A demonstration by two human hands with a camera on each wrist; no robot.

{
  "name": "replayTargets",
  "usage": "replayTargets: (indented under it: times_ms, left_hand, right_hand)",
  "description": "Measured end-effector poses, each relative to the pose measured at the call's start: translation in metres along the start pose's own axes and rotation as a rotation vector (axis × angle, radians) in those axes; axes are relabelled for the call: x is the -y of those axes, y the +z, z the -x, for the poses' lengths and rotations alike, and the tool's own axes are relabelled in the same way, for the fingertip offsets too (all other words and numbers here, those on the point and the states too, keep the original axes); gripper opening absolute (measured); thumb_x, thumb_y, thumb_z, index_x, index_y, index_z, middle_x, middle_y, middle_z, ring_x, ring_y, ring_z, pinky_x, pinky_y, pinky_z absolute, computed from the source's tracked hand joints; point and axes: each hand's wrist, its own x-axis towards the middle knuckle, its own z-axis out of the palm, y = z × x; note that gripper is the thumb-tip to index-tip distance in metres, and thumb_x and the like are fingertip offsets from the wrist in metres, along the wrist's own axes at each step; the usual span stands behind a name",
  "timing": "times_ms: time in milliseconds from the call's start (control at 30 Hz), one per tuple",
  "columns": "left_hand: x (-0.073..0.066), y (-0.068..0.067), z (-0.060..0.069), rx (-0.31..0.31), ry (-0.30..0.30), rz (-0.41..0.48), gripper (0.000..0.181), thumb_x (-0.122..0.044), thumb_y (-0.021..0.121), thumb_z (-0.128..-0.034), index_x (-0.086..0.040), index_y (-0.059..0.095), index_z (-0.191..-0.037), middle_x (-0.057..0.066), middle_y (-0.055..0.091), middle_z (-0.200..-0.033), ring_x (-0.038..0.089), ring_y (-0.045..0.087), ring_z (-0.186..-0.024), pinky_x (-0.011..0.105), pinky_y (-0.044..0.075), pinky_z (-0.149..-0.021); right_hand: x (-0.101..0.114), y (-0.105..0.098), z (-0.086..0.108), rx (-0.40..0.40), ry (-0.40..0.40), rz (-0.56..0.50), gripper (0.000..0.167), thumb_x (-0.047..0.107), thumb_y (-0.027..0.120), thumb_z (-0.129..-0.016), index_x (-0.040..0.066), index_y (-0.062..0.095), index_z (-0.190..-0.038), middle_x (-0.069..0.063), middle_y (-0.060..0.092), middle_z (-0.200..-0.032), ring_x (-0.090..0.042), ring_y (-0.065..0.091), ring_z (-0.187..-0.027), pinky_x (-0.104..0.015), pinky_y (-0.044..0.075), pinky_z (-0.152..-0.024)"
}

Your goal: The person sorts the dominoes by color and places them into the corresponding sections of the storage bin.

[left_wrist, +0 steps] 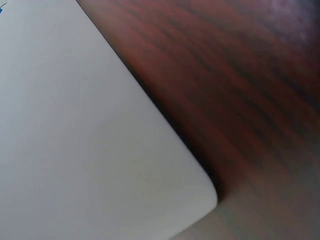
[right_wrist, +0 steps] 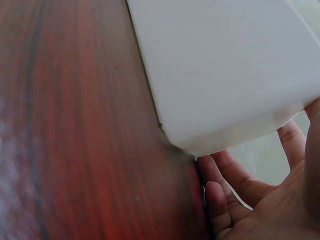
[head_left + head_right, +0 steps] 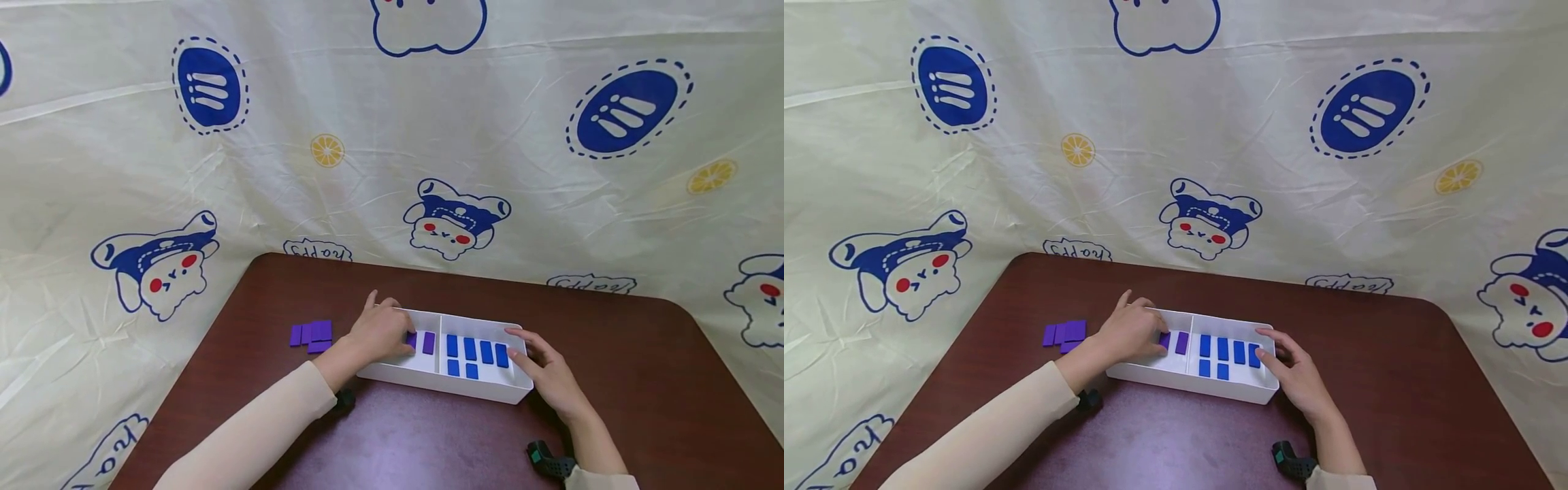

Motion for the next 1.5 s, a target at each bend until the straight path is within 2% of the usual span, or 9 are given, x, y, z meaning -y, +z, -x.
replayTargets:
  times_ms: [600, 900, 1500]
  left_hand:
    - [-0.004, 0.0018, 0.0001, 0.001, -0.004, -0.011, 0.034, -0.051, 0.082, -0.085, -0.032, 0.082, -0.113, -0.018, 0.076, -0.117, 0.018, 0.053, -0.135, 0.068, 0.019, -0.124]
    - [-0.0054, 0.0006, 0.0002, -0.001, 0.006, -0.026, 0.034, -0.055, 0.081, -0.0842, -0.032, 0.083, -0.11, -0.018, 0.077, -0.112, 0.018, 0.055, -0.134, 0.067, 0.02, -0.124]
    - [-0.003, 0.0015, 0.0014, -0.011, 0.032, -0.058, 0.036, -0.055, 0.081, -0.0847, -0.032, 0.082, -0.113, -0.019, 0.076, -0.116, 0.019, 0.054, -0.134, 0.068, 0.022, -0.123]
  right_hand:
    - [0.0026, -0.0007, 0.0022, -0.007, 0.002, -0.005, 0.056, 0.042, 0.061, -0.103, 0.019, 0.049, -0.153, -0.019, 0.031, -0.168, -0.048, 0.033, -0.146, -0.078, 0.025, -0.113]
    - [0.0003, -0.0005, 0.0035, -0.003, 0.012, 0.001, 0.057, 0.043, 0.061, -0.103, 0.02, 0.048, -0.154, -0.019, 0.03, -0.168, -0.049, 0.03, -0.149, -0.08, 0.024, -0.113]
    - [0.0012, 0.0008, 0.0013, -0.007, 0.002, 0.01, 0.057, 0.044, 0.061, -0.103, 0.021, 0.049, -0.154, -0.018, 0.031, -0.168, -0.048, 0.031, -0.148, -0.079, 0.025, -0.113]
